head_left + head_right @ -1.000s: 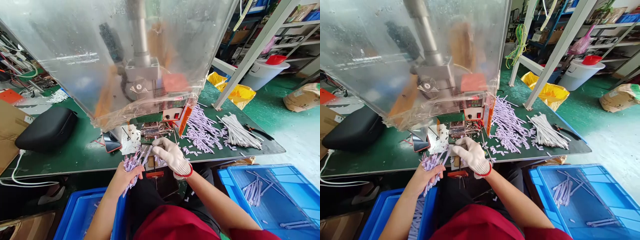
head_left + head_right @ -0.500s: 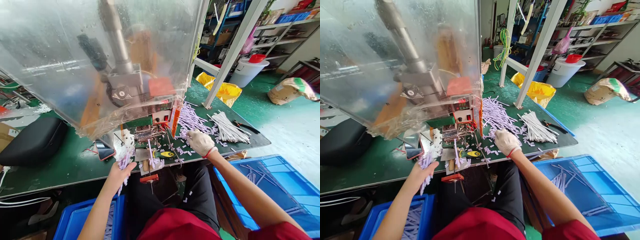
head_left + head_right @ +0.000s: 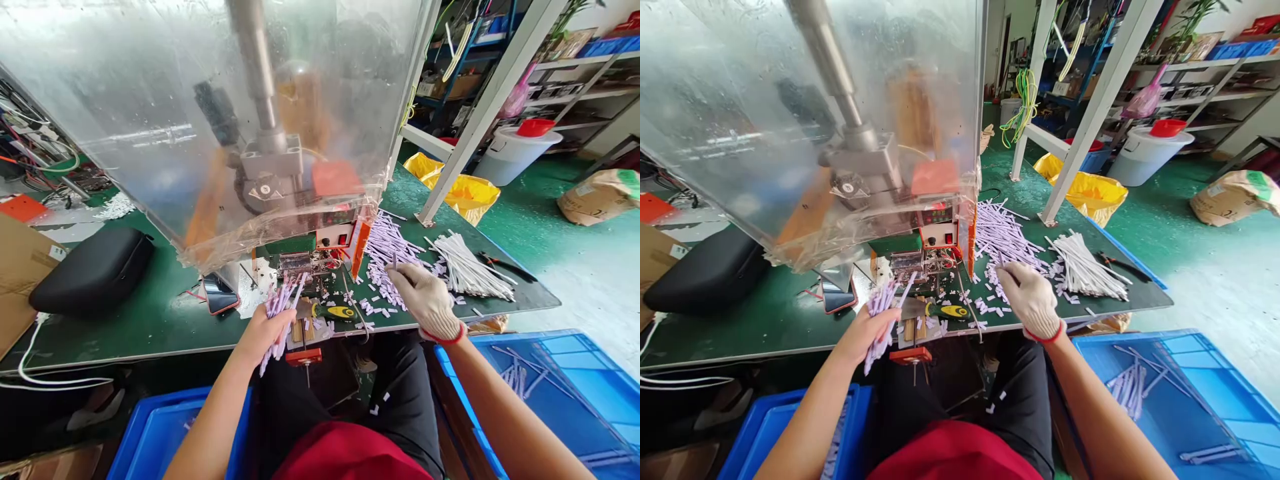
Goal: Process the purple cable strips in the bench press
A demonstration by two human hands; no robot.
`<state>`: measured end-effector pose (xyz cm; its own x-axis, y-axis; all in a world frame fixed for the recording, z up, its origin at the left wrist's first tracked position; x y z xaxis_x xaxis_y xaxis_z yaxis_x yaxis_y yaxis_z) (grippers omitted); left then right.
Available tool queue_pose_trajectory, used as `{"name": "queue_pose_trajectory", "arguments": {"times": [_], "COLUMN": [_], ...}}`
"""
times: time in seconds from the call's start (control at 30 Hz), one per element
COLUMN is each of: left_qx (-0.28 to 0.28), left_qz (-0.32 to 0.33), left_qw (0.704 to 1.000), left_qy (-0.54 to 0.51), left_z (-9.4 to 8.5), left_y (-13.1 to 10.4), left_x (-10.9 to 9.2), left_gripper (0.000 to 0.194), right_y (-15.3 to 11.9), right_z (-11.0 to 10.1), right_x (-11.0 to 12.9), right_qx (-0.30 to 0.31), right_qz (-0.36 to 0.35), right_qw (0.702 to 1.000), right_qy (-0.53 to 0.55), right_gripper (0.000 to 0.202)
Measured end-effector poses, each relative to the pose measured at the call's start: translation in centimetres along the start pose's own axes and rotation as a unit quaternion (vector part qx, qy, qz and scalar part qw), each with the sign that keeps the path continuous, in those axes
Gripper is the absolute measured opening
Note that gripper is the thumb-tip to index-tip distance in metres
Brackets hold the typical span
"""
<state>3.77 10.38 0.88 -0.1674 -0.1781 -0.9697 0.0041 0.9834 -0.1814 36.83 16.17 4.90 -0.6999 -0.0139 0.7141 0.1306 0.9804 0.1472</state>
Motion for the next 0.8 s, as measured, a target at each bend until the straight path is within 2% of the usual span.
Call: {"name": "queue_pose_trajectory", "arguments": {"times": [0.03, 0.07, 0.13, 0.17, 0.2, 0.33, 0.43, 0.5, 0.67, 0.8], "left_qx": [-0.001, -0.007, -0.029, -0.042, -0.057, -0.094, -0.106, -0.111, -0.121, -0.122], "left_qz": [0.001, 0.0, -0.008, -0.012, -0.015, -0.032, -0.041, -0.042, -0.041, -0.043], "left_qw": [1.0, 1.0, 0.999, 0.998, 0.997, 0.992, 0.99, 0.988, 0.986, 0.987], "left_qy": [-0.009, -0.015, -0.03, -0.04, -0.05, -0.075, -0.088, -0.098, -0.104, -0.093], "left_z": [-0.6, -1.2, -2.2, -2.5, -2.8, -3.2, -3.5, -3.9, -4.6, -4.5], "left_y": [-0.9, -1.8, -3.5, -4.2, -4.8, -6.1, -6.5, -6.7, -7.0, -6.9], "left_x": [-0.4, -0.7, -1.0, -0.9, -0.8, 0.6, 2.0, 2.7, 3.6, 3.4], "left_gripper": [0.026, 0.027, 0.029, 0.03, 0.03, 0.033, 0.036, 0.038, 0.039, 0.038], "right_y": [-1.0, -2.3, -5.1, -6.2, -6.8, -6.2, -5.0, -4.5, -4.3, -4.1], "right_z": [1.1, 2.7, 6.2, 7.8, 9.4, 14.8, 17.1, 17.8, 18.9, 18.9], "right_x": [0.8, 1.9, 4.5, 5.7, 6.7, 8.1, 7.9, 7.7, 7.4, 7.3], "right_qx": [0.078, 0.17, 0.331, 0.375, 0.394, 0.368, 0.344, 0.341, 0.368, 0.363], "right_qz": [0.015, 0.03, 0.055, 0.064, 0.073, 0.12, 0.146, 0.154, 0.183, 0.197], "right_qw": [0.994, 0.975, 0.907, 0.878, 0.862, 0.86, 0.865, 0.86, 0.82, 0.815], "right_qy": [0.068, 0.14, 0.257, 0.29, 0.31, 0.332, 0.335, 0.347, 0.398, 0.406], "right_gripper": [0.038, 0.041, 0.046, 0.046, 0.045, 0.04, 0.036, 0.033, 0.033, 0.032]}}
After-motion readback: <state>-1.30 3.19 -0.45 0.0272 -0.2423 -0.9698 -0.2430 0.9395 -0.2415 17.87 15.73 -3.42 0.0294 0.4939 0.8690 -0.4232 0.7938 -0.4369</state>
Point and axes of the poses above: each hand's wrist, its own y-axis towards the middle knuckle, its own z-axis out of the palm, x = y × z, the point moved 7 cm from there along y, towards the middle knuckle, and after that the axes turned 3 degrees about z, right-handed, at the moved point
